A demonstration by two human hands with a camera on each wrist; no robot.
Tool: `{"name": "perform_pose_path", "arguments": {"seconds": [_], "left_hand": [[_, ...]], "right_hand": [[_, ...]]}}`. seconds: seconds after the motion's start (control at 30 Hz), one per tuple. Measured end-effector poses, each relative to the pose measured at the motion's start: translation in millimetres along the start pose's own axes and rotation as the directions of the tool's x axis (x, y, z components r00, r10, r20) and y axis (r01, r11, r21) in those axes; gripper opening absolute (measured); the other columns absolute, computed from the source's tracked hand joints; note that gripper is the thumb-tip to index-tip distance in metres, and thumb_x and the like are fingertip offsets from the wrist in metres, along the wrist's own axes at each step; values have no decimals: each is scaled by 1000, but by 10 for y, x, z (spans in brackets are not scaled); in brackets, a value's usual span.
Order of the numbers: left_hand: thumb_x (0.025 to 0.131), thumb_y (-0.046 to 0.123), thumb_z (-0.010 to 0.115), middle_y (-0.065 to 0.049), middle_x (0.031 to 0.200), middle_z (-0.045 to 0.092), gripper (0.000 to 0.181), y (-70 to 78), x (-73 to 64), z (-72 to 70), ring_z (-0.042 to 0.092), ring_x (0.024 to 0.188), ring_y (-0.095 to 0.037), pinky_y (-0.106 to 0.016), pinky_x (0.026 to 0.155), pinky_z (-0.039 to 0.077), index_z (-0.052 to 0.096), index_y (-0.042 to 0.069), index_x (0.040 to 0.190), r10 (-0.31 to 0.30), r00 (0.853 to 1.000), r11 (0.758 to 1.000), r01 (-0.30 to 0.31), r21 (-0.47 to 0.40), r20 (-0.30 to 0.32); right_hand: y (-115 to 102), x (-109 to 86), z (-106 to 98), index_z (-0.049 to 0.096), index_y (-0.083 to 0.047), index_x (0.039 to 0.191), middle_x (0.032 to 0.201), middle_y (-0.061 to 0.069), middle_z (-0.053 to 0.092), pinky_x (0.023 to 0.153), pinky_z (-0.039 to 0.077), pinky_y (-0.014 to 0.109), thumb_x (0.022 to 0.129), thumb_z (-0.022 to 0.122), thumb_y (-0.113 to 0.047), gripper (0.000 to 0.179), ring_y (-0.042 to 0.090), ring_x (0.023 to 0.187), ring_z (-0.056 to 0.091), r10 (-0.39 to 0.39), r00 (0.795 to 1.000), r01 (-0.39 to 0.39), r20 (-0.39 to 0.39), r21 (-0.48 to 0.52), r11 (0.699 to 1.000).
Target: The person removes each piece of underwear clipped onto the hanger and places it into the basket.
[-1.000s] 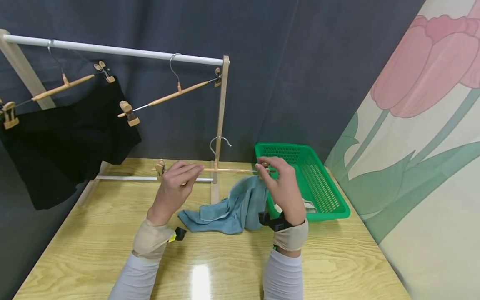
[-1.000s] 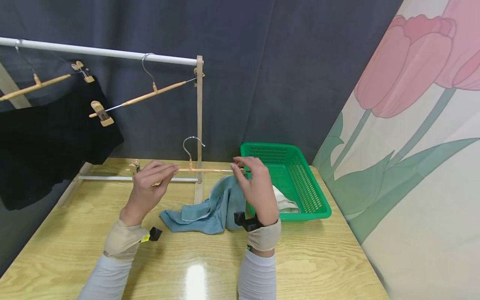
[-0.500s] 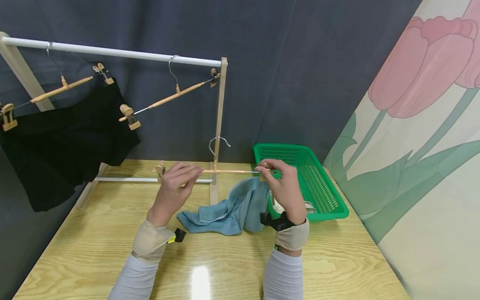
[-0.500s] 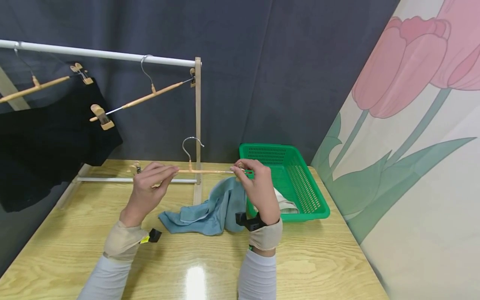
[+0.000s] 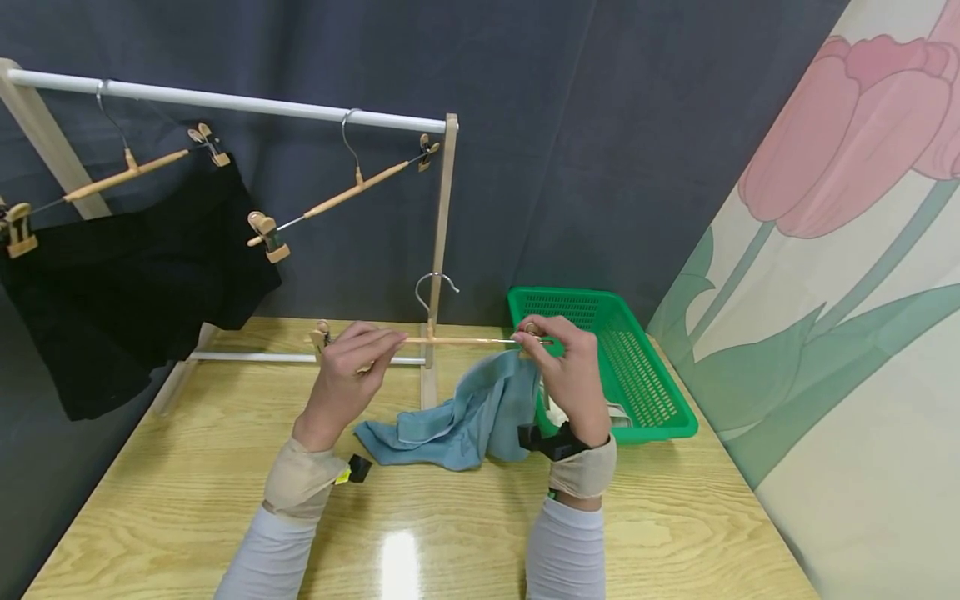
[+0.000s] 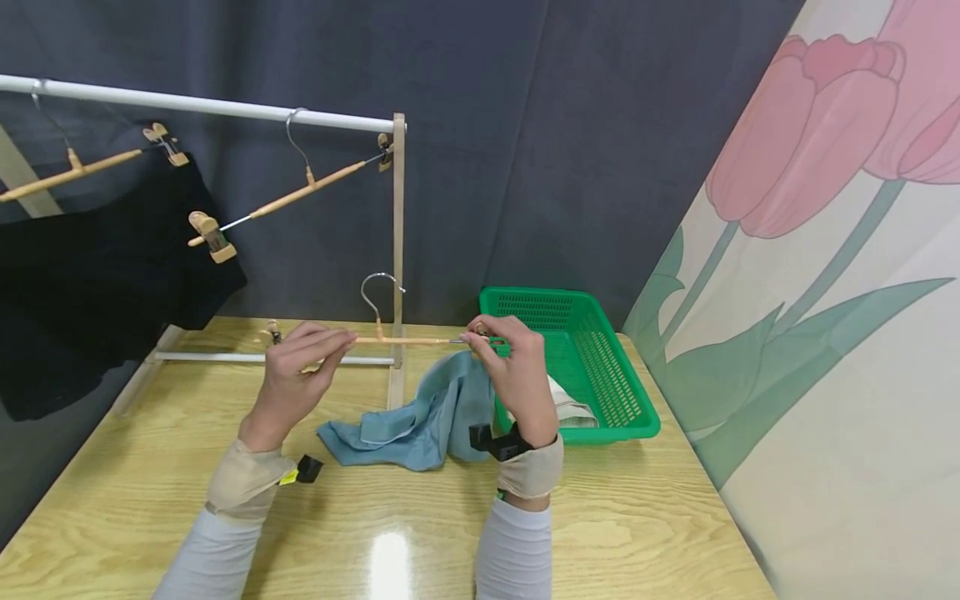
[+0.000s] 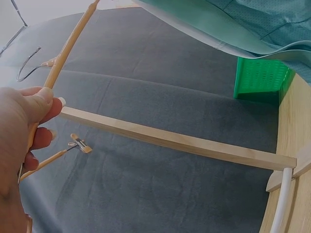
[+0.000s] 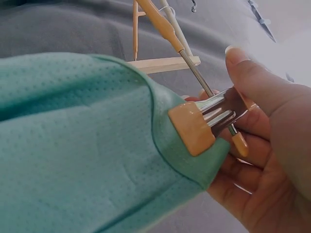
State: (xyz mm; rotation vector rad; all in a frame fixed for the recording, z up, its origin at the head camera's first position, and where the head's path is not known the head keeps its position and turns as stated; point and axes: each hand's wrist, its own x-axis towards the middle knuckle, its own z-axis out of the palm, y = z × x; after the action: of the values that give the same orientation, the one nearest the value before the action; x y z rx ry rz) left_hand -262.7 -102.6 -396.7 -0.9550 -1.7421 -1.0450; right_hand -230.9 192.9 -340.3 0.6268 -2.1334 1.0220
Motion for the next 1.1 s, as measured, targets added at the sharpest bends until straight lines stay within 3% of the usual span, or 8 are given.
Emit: {"name": "perform_pose_path", "arguments": {"seconds": [0.4, 0.73, 0.87, 1.1], "left_hand": [[100, 19, 65, -15, 100, 78, 25, 6, 11, -15, 68, 87, -28, -23, 78, 51, 79, -1, 106, -12, 1000, 1000, 12, 6, 1], [100, 20, 64, -14, 100, 78, 26, 3, 0, -31, 68, 88, -26, -23, 78, 50, 79, -1, 106, -19, 1000, 1000, 19, 23, 11], [95, 9, 71, -15, 100, 78, 16, 3, 3, -30, 68, 88, -27, -23, 77, 50, 79, -1, 105, -19, 1000, 1000, 19, 20, 6], [94, 7, 71, -15, 101, 78, 16, 3, 9, -35, 68, 88, -27, -24, 74, 49, 79, -1, 107, -28, 999, 999, 28, 28, 17]], "right_hand": [[60, -9, 18, 78, -4, 96, 79, 4, 71, 69, 50, 25, 87, 77, -7, 9, 17, 76, 65, -37, 999, 37, -14, 22, 999], [89, 0, 40, 79, -4, 97, 83, 7, 73, 70, 55, 23, 87, 77, -4, 11, 17, 69, 68, -62, 998, 63, -19, 20, 998], [72, -2, 45, 79, -6, 99, 81, 4, 72, 71, 55, 29, 89, 76, -8, 11, 17, 73, 68, -27, 1000, 27, -5, 12, 1000], [46, 12, 61, 77, -7, 104, 80, 5, 70, 76, 53, 37, 92, 74, -14, 14, 19, 83, 66, 53, 998, -53, 32, 12, 999]]}}
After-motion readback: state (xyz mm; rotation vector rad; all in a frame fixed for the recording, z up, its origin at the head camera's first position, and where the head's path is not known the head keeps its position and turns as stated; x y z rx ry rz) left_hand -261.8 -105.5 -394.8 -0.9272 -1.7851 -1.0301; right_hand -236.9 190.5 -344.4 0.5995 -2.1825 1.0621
